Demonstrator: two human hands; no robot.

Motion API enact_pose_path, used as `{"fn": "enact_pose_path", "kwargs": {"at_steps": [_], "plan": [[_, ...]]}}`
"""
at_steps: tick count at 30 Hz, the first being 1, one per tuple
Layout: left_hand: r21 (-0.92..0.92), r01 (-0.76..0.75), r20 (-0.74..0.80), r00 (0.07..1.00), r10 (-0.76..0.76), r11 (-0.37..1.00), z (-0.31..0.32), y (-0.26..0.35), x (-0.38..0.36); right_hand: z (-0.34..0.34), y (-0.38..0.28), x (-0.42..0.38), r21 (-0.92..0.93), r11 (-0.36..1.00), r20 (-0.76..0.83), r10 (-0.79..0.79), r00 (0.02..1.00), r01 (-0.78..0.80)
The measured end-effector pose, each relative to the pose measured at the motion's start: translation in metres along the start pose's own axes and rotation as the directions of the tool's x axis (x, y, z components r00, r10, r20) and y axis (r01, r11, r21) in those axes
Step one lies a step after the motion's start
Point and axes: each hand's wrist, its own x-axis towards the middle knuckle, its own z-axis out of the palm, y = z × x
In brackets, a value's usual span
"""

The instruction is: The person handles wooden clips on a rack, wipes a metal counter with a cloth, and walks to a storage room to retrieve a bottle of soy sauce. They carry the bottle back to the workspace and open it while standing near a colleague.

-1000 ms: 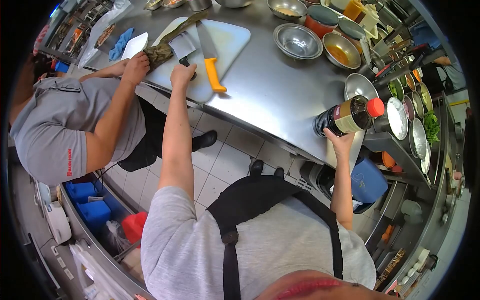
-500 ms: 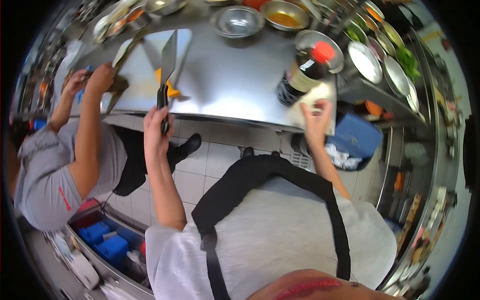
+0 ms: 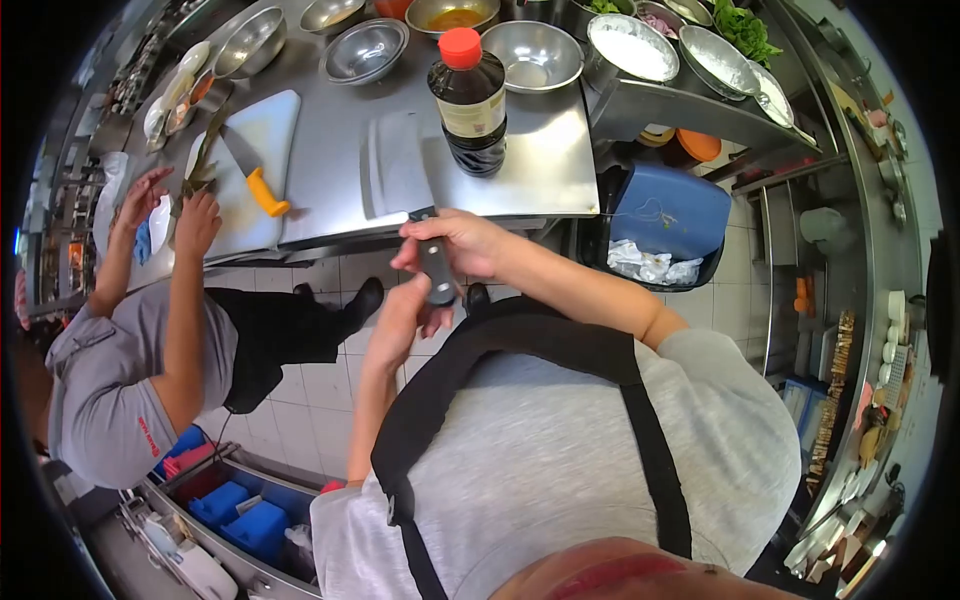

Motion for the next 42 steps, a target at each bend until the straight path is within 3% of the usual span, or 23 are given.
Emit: {"fn": "enact_pose_path", "kwargs": {"at_steps": [1,2,4,6,8,10,14,16,18,20,22,23,24,28,30,31,34,35,38,39,40,41,42], "plan": [[0.339,-0.075,0.076,0.996,0.052,0.938,-0.003,0.007,-0.01,-0.005,-0.004,-0.005,0.038,0.998,-0.045,0.046,0.998,-0.044],[0.489,-0.114,0.053,0.993,0.101,0.865,-0.002,0.021,-0.021,-0.008,-0.01,-0.017,0.0,0.994,-0.115,0.111,0.987,-0.111],[0.408,-0.236,-0.085,0.952,0.294,0.882,-0.004,0.057,-0.044,-0.03,-0.009,-0.035,-0.157,0.963,-0.077,0.207,0.975,-0.217],[0.435,-0.492,-0.262,0.733,0.628,0.755,0.0,0.083,-0.04,-0.041,-0.012,-0.07,-0.48,0.85,-0.101,0.192,0.976,-0.216],[0.446,-0.606,-0.369,0.546,0.752,0.659,0.004,0.103,-0.006,-0.05,-0.017,-0.11,-0.829,0.519,-0.204,0.067,0.977,-0.208],[0.506,-0.633,-0.378,0.447,0.811,0.585,0.012,0.112,0.054,-0.067,-0.016,-0.15,-1.0,0.002,0.009,-0.302,0.953,0.01],[0.76,-0.503,-0.245,0.365,0.898,0.411,0.041,0.091,0.153,-0.067,-0.011,-0.232,-0.946,-0.153,-0.158,-0.549,0.821,-0.285],[0.849,-0.386,-0.312,0.187,0.931,0.362,0.055,0.088,0.172,-0.056,-0.006,-0.263,-0.878,-0.089,-0.305,-0.654,0.693,-0.471],[0.851,-0.411,-0.258,0.214,0.942,0.326,0.052,0.093,0.176,-0.045,0.003,-0.287,-0.786,0.027,-0.437,-0.731,0.524,-0.618],[0.854,-0.432,-0.201,0.242,0.949,0.291,0.036,0.098,0.189,-0.047,0.017,-0.305,-0.773,0.009,-0.373,-0.816,0.442,-0.635],[0.318,-0.849,0.082,0.469,0.879,0.423,0.007,0.108,0.208,-0.048,0.034,-0.312,-0.759,-0.002,-0.304,-0.883,0.357,-0.652],[0.035,-0.811,0.221,0.576,0.787,0.583,-0.001,0.114,0.207,-0.049,0.04,-0.313,-0.748,0.096,-0.38,-0.873,0.305,-0.657],[0.031,-0.81,0.227,0.576,0.785,0.585,-0.003,0.117,0.206,-0.048,0.045,-0.314,-0.729,0.193,-0.454,-0.854,0.253,-0.657],[0.145,-0.854,0.251,0.521,0.816,0.501,0.01,0.113,0.204,-0.043,0.054,-0.294,-0.723,0.266,-0.477,-0.859,0.183,-0.637],[0.689,-0.653,-0.007,0.427,0.904,0.314,0.035,0.104,0.197,-0.047,0.052,-0.286,-0.725,0.303,-0.5,-0.849,0.17,-0.618],[0.708,-0.637,-0.072,0.365,0.928,0.305,0.043,0.104,0.198,-0.049,0.05,-0.283,-0.722,0.306,-0.503,-0.848,0.168,-0.621],[0.551,-0.777,0.106,0.428,0.898,0.305,0.024,0.115,0.219,-0.058,0.041,-0.277,-0.78,0.281,-0.449,-0.873,0.188,-0.559],[0.274,-0.856,0.201,0.497,0.844,0.438,0.017,0.121,0.223,-0.066,0.041,-0.276,-0.811,0.317,-0.456,-0.869,0.191,-0.492],[0.041,-0.77,0.272,0.621,0.735,0.636,0.01,0.128,0.216,-0.06,0.03,-0.267,-0.824,0.451,-0.534,-0.821,0.202,-0.344],[0.097,-0.861,0.234,0.508,0.829,0.5,0.014,0.121,0.222,-0.06,0.027,-0.265,-0.828,0.477,-0.546,-0.807,0.227,-0.295],[0.097,-0.863,0.237,0.504,0.83,0.496,0.026,0.121,0.217,-0.061,0.024,-0.262,-0.828,0.504,-0.557,-0.791,0.254,-0.245],[0.463,-0.811,0.108,0.454,0.885,0.359,0.04,0.115,0.209,-0.063,0.02,-0.258,-0.829,0.505,-0.556,-0.792,0.252,-0.242],[0.767,-0.604,0.013,0.353,0.936,0.217,0.055,0.11,0.205,-0.066,0.017,-0.253,-0.865,0.422,-0.486,-0.837,0.251,-0.271]]}}
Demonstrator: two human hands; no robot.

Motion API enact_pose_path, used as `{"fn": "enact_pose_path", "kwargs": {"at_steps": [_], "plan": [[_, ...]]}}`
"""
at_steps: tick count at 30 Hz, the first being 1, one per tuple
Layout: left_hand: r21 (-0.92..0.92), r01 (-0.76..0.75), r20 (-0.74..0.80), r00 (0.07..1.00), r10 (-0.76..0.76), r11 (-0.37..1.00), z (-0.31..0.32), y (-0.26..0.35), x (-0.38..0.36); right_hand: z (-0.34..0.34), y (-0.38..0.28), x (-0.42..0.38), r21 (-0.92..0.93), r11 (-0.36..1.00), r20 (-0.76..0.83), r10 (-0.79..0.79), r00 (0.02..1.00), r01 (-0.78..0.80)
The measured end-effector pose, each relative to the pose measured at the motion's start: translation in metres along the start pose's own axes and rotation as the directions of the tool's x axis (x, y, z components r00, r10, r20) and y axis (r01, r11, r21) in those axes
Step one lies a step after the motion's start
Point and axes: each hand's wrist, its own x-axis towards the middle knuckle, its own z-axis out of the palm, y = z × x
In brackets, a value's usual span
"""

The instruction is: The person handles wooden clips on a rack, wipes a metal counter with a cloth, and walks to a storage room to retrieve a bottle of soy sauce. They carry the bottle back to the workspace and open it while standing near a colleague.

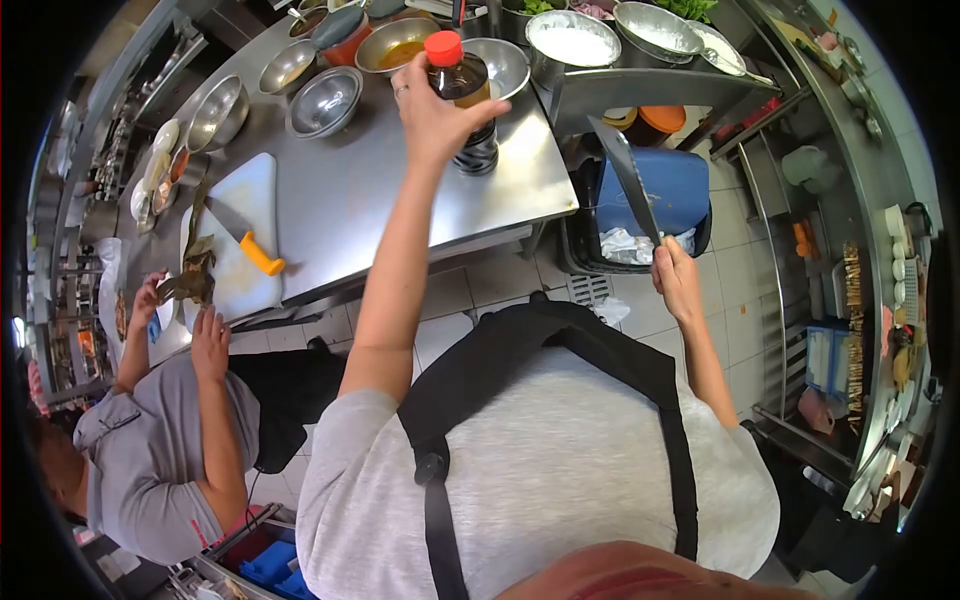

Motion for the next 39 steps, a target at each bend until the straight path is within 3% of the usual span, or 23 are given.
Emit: {"fn": "enact_pose_path", "kwargs": {"at_steps": [1,2,4,5,6,7,8,10,12,13,16,18,19,20,21,26,28,30,32,34,36,37,39], "plan": [[0.032,0.06,-0.168,0.984,-0.054,0.998,0.011,0.008,-0.004,0.003,0.0,0.004,-0.055,0.995,-0.021,-0.08,0.997,0.079],[0.032,0.061,-0.169,0.984,-0.055,0.998,0.012,0.006,-0.003,0.005,-0.001,0.006,-0.056,0.995,-0.02,-0.08,0.997,0.079],[0.09,0.032,-0.078,0.997,-0.025,0.995,0.009,-0.001,0.008,0.007,-0.004,0.012,-0.021,0.99,0.005,-0.136,0.991,0.136],[0.016,0.05,0.141,0.989,-0.052,0.999,-0.002,-0.009,0.017,0.007,-0.007,0.011,-0.022,0.99,0.004,-0.139,0.99,0.14],[0.017,0.048,0.138,0.989,-0.05,0.999,-0.012,-0.016,0.022,0.006,-0.011,0.011,0.004,0.994,0.028,-0.109,0.994,0.109],[-0.381,0.203,0.353,0.934,-0.061,0.902,-0.021,-0.021,0.027,0.005,-0.013,0.01,0.032,0.996,0.052,-0.08,0.995,0.078],[-0.662,0.404,0.538,0.842,0.025,0.631,-0.026,-0.022,0.03,0.005,-0.011,0.009,0.035,0.996,0.052,-0.082,0.995,0.081],[-0.644,0.419,0.559,0.829,0.02,0.641,-0.029,-0.015,0.023,0.003,-0.007,0.008,0.082,0.995,0.061,-0.068,0.996,0.063],[-0.247,0.113,0.122,0.989,-0.085,0.962,-0.012,-0.008,0.009,0.004,-0.002,0.009,0.117,0.992,0.07,-0.05,0.996,0.042],[-0.09,0.158,0.029,0.987,-0.156,0.983,-0.005,0.01,0.002,0.005,0.0,0.009,0.147,0.989,0.084,-0.027,0.996,0.014],[0.029,0.132,-0.145,0.981,-0.126,0.991,0.015,0.014,-0.002,0.01,-0.001,0.01,0.175,0.984,0.082,-0.04,0.996,0.025],[0.073,0.043,-0.075,0.996,-0.038,0.996,0.003,-0.001,0.011,0.008,-0.003,0.01,0.138,0.989,0.073,-0.07,0.995,0.06],[-0.29,0.117,0.239,0.97,-0.046,0.95,-0.007,-0.014,0.021,0.007,-0.003,0.011,0.105,0.99,0.062,-0.1,0.993,0.093],[-0.571,0.281,0.511,0.857,0.066,0.771,-0.018,-0.026,0.028,0.007,0.0,0.012,0.107,0.99,0.062,-0.102,0.993,0.095],[-0.557,0.482,0.64,0.768,-0.021,0.676,-0.031,-0.03,0.031,0.007,0.005,0.012,0.047,0.987,0.032,-0.156,0.987,0.155],[-0.32,0.182,0.323,0.943,-0.074,0.93,-0.013,0.001,0.006,0.004,-0.012,0.022,-0.135,0.941,-0.032,-0.317,0.948,0.31],[-0.092,-0.069,0.038,0.997,0.072,0.993,0.011,0.013,-0.003,0.002,-0.029,0.036,-0.28,0.863,-0.021,-0.443,0.896,0.42],[-0.043,-0.028,-0.059,0.998,0.025,0.999,0.022,0.015,-0.004,0.002,-0.048,0.054,-0.349,0.803,-0.043,-0.529,0.847,0.484],[-0.066,0.05,-0.032,0.998,-0.052,0.997,0.019,0.021,0.002,-0.001,-0.067,0.073,-0.532,0.551,0.001,-0.759,0.651,0.643],[-0.19,0.083,0.055,0.996,-0.073,0.978,0.02,-0.001,0.008,-0.003,-0.089,0.088,-0.614,0.44,0.057,-0.804,0.592,0.656],[-0.482,0.302,0.356,0.925,-0.131,0.822,0.019,-0.012,0.012,-0.002,-0.102,0.101,-0.626,0.397,0.071,-0.828,0.556,0.671],[-0.558,0.54,0.512,0.821,-0.251,0.63,0.019,-0.014,0.018,-0.001,-0.108,0.107,-0.666,0.318,0.104,-0.856,0.506,0.675],[-0.582,0.46,0.51,0.849,-0.139,0.671,0.011,-0.014,0.018,0.001,-0.115,0.118,-0.718,0.193,0.155,-0.892,0.424,0.669]]}}
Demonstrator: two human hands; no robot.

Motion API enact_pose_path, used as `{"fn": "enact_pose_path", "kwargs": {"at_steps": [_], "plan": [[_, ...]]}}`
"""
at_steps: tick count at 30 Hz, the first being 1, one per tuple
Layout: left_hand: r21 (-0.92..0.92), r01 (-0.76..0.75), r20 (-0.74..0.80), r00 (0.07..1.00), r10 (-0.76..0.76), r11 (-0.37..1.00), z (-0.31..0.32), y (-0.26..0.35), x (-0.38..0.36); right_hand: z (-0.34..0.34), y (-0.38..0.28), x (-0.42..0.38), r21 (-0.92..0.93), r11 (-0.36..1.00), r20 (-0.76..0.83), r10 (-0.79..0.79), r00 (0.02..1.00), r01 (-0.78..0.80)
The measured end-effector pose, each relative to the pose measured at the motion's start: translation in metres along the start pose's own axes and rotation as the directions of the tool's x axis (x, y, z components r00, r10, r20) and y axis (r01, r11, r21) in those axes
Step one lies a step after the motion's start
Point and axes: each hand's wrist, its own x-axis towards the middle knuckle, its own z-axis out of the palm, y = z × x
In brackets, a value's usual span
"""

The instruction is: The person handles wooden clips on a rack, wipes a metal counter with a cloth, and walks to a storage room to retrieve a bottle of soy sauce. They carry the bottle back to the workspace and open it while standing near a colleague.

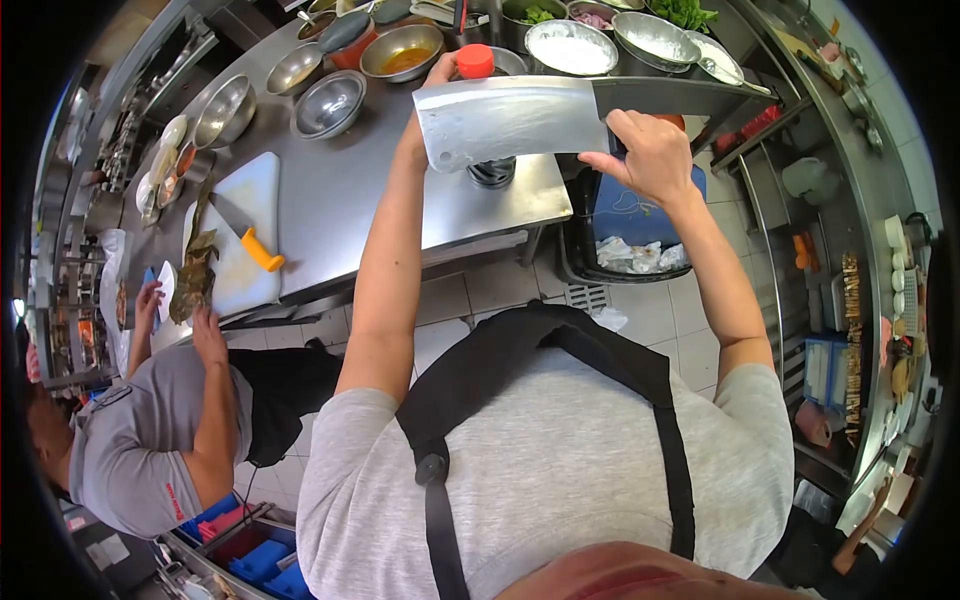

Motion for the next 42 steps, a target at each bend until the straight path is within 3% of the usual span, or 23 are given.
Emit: {"fn": "enact_pose_path", "kwargs": {"at_steps": [2,11,13,17,19,22,26,28,31,33,35,36,38,42], "plan": [[0.028,-0.085,0.075,0.994,0.083,0.996,-0.002,0.005,-0.003,0.0,0.001,0.005,-0.004,1.0,0.003,-0.017,1.0,0.017],[-0.28,0.136,0.167,0.982,-0.092,0.95,-0.006,0.009,-0.002,-0.002,0.006,0.009,-0.017,0.999,0.014,-0.042,0.999,0.043],[-0.097,0.064,0.172,0.984,-0.046,0.993,-0.008,0.009,-0.002,-0.004,0.007,0.009,-0.013,0.999,0.037,-0.031,0.999,0.032],[-0.093,0.088,0.23,0.971,-0.065,0.992,-0.009,0.016,0.0,-0.004,0.011,0.009,-0.023,0.998,0.015,-0.058,0.998,0.058],[0.02,0.031,0.25,0.968,-0.035,0.999,-0.008,0.019,-0.001,-0.006,0.012,0.01,-0.024,0.997,0.011,-0.07,0.997,0.07],[0.065,-0.069,0.197,0.979,0.055,0.995,-0.008,0.015,0.0,-0.009,0.015,0.012,-0.058,0.995,0.027,-0.076,0.997,0.078],[0.034,-0.041,0.115,0.993,0.037,0.999,0.0,0.003,0.004,-0.01,0.018,0.018,-0.08,0.991,0.014,-0.107,0.994,0.107],[0.036,-0.104,-0.002,0.995,0.105,0.994,0.01,0.001,0.001,-0.011,0.02,0.023,-0.086,0.989,0.005,-0.121,0.993,0.121],[0.128,-0.108,0.032,0.994,0.105,0.986,0.013,0.009,-0.004,-0.01,0.027,0.027,-0.116,0.979,0.016,-0.166,0.986,0.167],[0.08,-0.124,0.041,0.992,0.121,0.989,0.016,0.013,-0.008,-0.006,0.033,0.029,-0.119,0.974,0.01,-0.193,0.981,0.192],[0.074,-0.28,0.084,0.958,0.274,0.957,0.017,0.012,-0.008,-0.005,0.034,0.032,-0.105,0.972,-0.007,-0.21,0.978,0.208],[0.073,-0.282,0.086,0.957,0.276,0.957,0.016,0.011,-0.007,-0.004,0.035,0.034,-0.091,0.97,-0.024,-0.228,0.973,0.225],[-0.092,-0.059,0.027,0.998,0.062,0.994,0.015,0.009,-0.004,-0.002,0.038,0.036,-0.095,0.969,-0.02,-0.231,0.973,0.229],[-0.114,-0.1,-0.018,0.995,0.099,0.988,0.019,0.012,-0.008,0.008,0.038,0.034,-0.063,0.979,0.003,-0.194,0.981,0.194]]}}
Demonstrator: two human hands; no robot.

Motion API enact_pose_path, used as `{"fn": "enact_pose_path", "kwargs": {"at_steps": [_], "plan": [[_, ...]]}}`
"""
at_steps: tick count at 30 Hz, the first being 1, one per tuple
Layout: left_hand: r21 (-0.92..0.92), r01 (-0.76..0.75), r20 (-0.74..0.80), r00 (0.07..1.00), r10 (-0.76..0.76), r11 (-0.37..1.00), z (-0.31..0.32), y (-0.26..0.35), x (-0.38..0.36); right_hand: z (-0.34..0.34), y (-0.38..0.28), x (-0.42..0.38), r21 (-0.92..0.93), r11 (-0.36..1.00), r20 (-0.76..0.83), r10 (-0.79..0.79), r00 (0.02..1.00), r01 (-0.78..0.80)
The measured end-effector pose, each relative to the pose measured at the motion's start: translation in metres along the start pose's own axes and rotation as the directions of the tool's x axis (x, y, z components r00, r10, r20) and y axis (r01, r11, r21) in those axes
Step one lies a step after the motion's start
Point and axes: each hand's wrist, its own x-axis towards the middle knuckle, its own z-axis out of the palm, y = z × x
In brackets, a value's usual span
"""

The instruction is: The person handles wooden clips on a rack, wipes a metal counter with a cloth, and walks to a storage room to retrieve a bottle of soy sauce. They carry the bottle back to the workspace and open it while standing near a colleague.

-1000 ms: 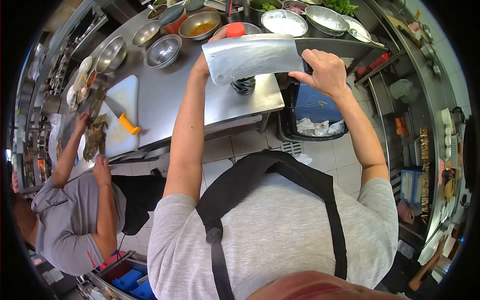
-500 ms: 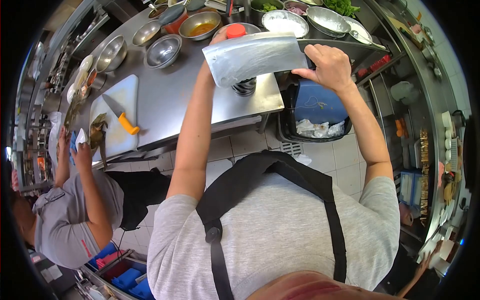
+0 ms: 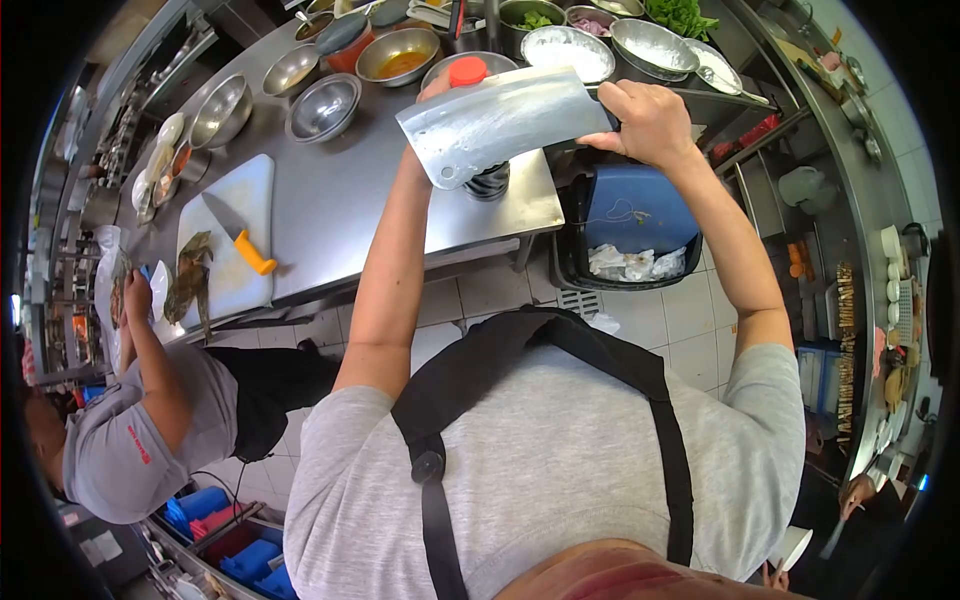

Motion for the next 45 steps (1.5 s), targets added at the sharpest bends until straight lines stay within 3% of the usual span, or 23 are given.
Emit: {"fn": "enact_pose_path", "kwargs": {"at_steps": [6,8,9,12,14,15,17,18,22,24,25,26,28,31,33,35,36,38,41,43,45], "plan": [[0.058,-0.099,0.093,0.991,0.094,0.993,-0.009,-0.017,0.006,0.013,-0.007,-0.01,0.109,0.99,0.002,0.093,0.996,-0.092],[-0.116,0.008,0.102,0.995,0.003,0.993,-0.013,-0.027,0.01,0.017,-0.012,-0.014,0.143,0.982,0.003,0.128,0.992,-0.127],[-0.308,0.026,0.115,0.993,0.01,0.951,-0.009,-0.022,0.003,0.021,-0.015,-0.017,0.2,0.965,0.027,0.169,0.985,-0.171],[-0.411,0.136,0.116,0.989,-0.096,0.901,-0.014,-0.028,0.005,0.03,-0.019,-0.02,0.272,0.937,0.045,0.214,0.976,-0.218],[-0.272,-0.042,0.094,0.993,0.07,0.961,-0.007,-0.019,-0.001,0.03,-0.022,-0.021,0.374,0.886,0.078,0.266,0.961,-0.275],[-0.016,-0.093,0.079,0.992,0.094,0.996,-0.01,-0.022,0.0,0.03,-0.023,-0.022,0.374,0.886,0.076,0.264,0.962,-0.272],[0.497,-0.246,0.119,0.969,0.215,0.832,-0.015,-0.026,0.001,0.03,-0.025,-0.023,0.491,0.794,0.191,0.303,0.933,-0.359],[0.507,-0.157,0.102,0.987,0.122,0.847,-0.01,-0.015,0.0,0.025,-0.026,-0.021,0.503,0.768,0.238,0.318,0.918,-0.397],[0.538,-0.138,0.1,0.99,0.099,0.832,-0.015,0.008,-0.006,0.001,-0.035,-0.02,0.577,0.646,0.388,0.322,0.863,-0.5],[0.408,-0.1,0.155,0.987,0.039,0.908,-0.033,0.002,-0.017,-0.007,-0.04,-0.027,0.618,0.609,0.431,0.268,0.862,-0.498],[0.418,-0.08,0.121,0.992,0.032,0.905,-0.047,0.0,-0.029,-0.009,-0.046,-0.029,0.642,0.572,0.469,0.234,0.852,-0.51],[0.568,0.0,0.102,0.992,-0.07,0.823,-0.067,-0.001,-0.044,-0.012,-0.055,-0.03,0.666,0.497,0.539,0.195,0.819,-0.557],[0.748,0.217,-0.039,0.958,-0.286,0.627,-0.11,-0.008,-0.077,-0.016,-0.082,-0.029,0.656,0.264,0.698,0.142,0.702,-0.707],[0.679,0.498,-0.334,0.864,-0.377,0.539,-0.159,-0.004,-0.133,0.008,-0.125,-0.027,0.414,-0.034,0.91,0.017,0.414,-0.909],[0.655,0.571,-0.425,0.82,-0.384,0.494,-0.168,0.019,-0.17,0.043,-0.167,-0.014,0.665,0.365,0.658,0.125,0.742,-0.651],[0.69,0.604,-0.495,0.796,-0.349,0.399,-0.161,0.048,-0.192,0.07,-0.185,0.008,0.569,0.398,0.764,0.065,0.641,-0.719],[0.71,0.574,-0.501,0.819,-0.28,0.407,-0.161,0.05,-0.203,0.083,-0.198,0.019,0.576,0.397,0.762,0.053,0.645,-0.714],[0.718,0.562,-0.496,0.827,-0.265,0.411,-0.154,0.06,-0.218,0.107,-0.221,0.036,0.582,0.542,0.653,0.133,0.745,-0.607],[0.726,0.545,-0.455,0.838,-0.302,0.419,-0.141,0.075,-0.234,0.151,-0.253,0.06,0.6,0.598,0.581,0.131,0.803,-0.532],[0.75,0.533,-0.373,0.83,-0.414,0.391,-0.134,0.081,-0.244,0.172,-0.272,0.08,0.597,0.617,0.566,0.131,0.814,-0.513],[0.758,0.503,-0.341,0.848,-0.405,0.415,-0.132,0.083,-0.256,0.185,-0.289,0.095,0.594,0.635,0.547,0.132,0.827,-0.494]]}}
